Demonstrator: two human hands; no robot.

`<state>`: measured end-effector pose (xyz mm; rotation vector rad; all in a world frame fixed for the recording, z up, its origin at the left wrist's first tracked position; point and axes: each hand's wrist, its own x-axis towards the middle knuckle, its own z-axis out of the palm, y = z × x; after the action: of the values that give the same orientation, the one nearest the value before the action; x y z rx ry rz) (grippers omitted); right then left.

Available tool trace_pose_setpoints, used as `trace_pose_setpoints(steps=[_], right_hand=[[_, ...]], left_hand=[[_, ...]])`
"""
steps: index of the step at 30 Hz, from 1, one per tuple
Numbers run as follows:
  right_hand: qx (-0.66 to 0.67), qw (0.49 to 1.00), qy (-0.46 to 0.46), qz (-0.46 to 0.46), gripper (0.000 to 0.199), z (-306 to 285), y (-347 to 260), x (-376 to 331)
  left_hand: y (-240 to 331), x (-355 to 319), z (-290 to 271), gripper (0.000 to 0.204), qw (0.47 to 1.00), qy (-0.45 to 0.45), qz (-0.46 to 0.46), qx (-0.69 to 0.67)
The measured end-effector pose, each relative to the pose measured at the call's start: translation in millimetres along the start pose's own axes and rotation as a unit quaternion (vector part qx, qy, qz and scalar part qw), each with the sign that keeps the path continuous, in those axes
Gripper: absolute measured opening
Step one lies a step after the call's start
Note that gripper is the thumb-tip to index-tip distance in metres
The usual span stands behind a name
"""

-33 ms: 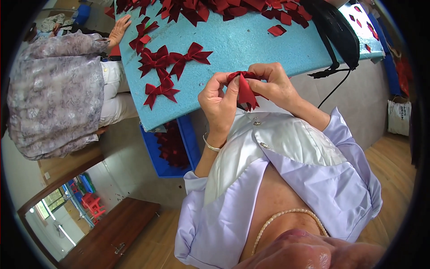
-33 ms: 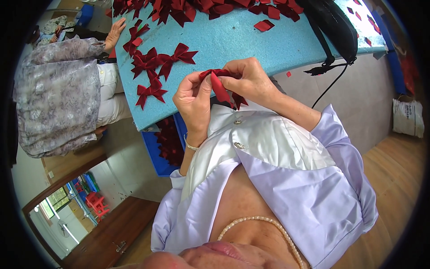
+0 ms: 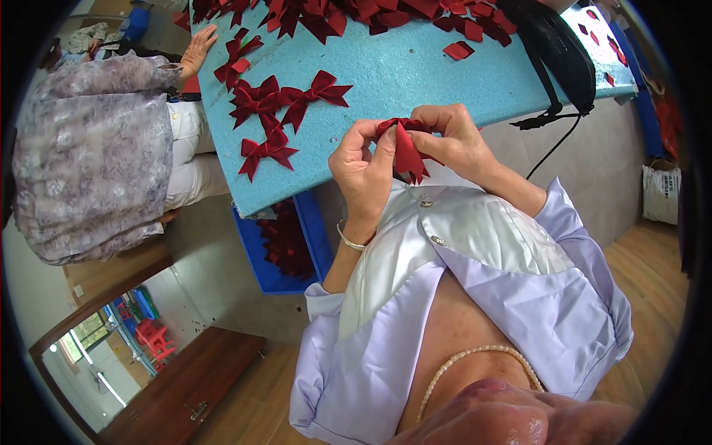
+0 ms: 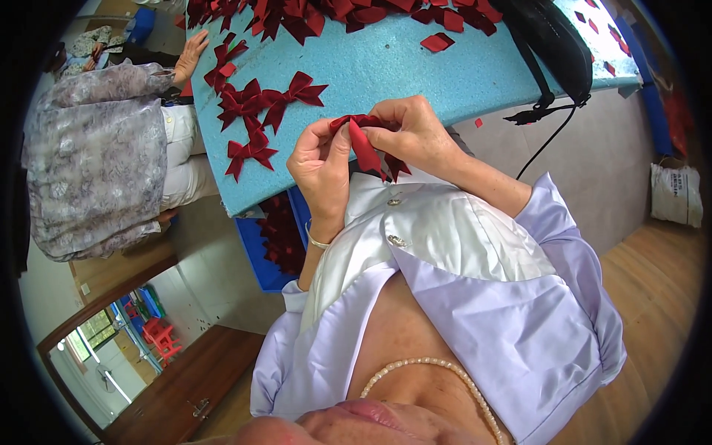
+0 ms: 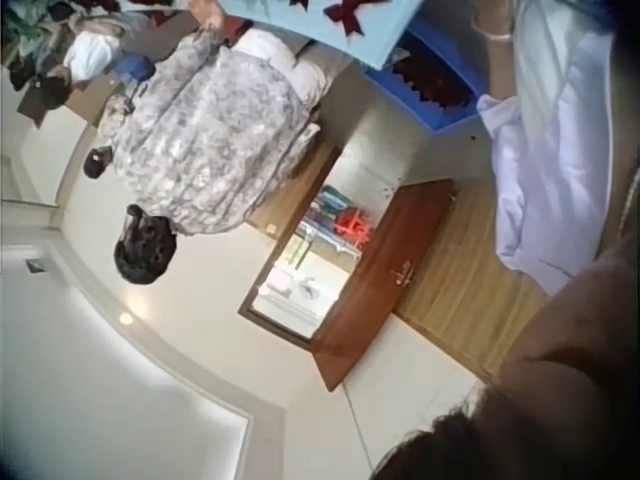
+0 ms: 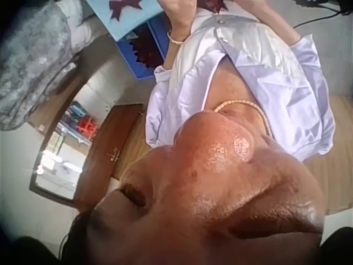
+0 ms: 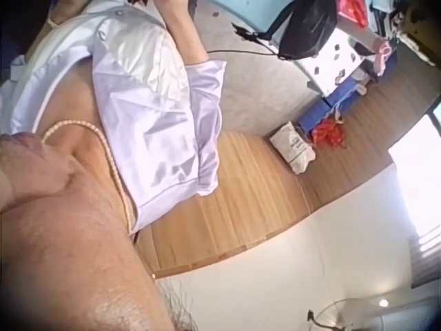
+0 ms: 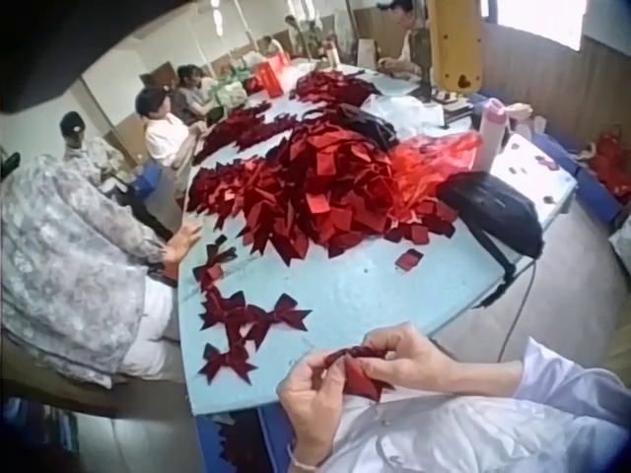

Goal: The recorder is manual assembling red decorative bows on a blue work surface.

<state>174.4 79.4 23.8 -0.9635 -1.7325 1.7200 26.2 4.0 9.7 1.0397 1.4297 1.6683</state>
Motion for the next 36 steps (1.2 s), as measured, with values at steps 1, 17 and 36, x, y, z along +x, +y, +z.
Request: trace_pose_setpoints(steps=[1,17,36], right_hand=[[-0.006,1.000,0.006,-0.007,0.020,1.0,0.1,-0.7],[0.257,0.966,-0.035,0.001,0.011,6.2,7.9,-6.0],[0.402,0.915,-0.014,-0.022,0.037,10.9,7.1,-6.1]], left_hand=[[-0.6,-0.2,0.3,0.010,1.000,0.001,0.001,-0.011],[0.1,1.7,0.5,0.012,0.958,-0.003,-0.085,-0.273],[-11.4,3.0,-5.4,0.007,0.916,0.012,-0.124,-0.382]])
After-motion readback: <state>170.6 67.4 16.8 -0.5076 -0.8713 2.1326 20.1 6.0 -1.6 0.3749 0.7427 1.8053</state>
